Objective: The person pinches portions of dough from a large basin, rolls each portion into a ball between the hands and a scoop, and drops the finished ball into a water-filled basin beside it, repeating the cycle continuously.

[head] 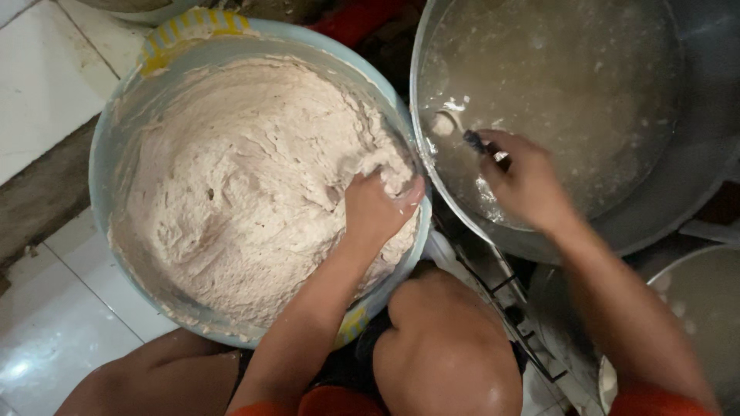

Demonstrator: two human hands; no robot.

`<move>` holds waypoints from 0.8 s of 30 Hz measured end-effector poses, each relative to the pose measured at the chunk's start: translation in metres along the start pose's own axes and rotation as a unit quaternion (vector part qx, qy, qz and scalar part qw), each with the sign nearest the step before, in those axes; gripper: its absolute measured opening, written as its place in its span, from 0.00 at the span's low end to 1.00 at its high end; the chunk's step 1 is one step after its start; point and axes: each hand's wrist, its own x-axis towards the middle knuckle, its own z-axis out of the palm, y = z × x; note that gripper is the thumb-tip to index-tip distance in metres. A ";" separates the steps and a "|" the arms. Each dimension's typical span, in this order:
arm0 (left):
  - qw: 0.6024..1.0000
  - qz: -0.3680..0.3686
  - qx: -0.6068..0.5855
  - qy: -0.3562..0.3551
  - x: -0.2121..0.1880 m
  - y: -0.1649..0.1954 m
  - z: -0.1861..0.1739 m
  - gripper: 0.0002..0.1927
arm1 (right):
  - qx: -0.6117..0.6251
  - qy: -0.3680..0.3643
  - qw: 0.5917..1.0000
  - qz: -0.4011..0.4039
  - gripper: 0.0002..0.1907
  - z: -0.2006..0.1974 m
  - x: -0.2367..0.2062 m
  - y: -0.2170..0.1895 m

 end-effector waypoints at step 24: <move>0.998 -0.052 0.005 -0.032 -0.006 0.006 -0.002 0.13 | 0.077 -0.076 0.982 0.155 0.25 0.005 -0.009 -0.015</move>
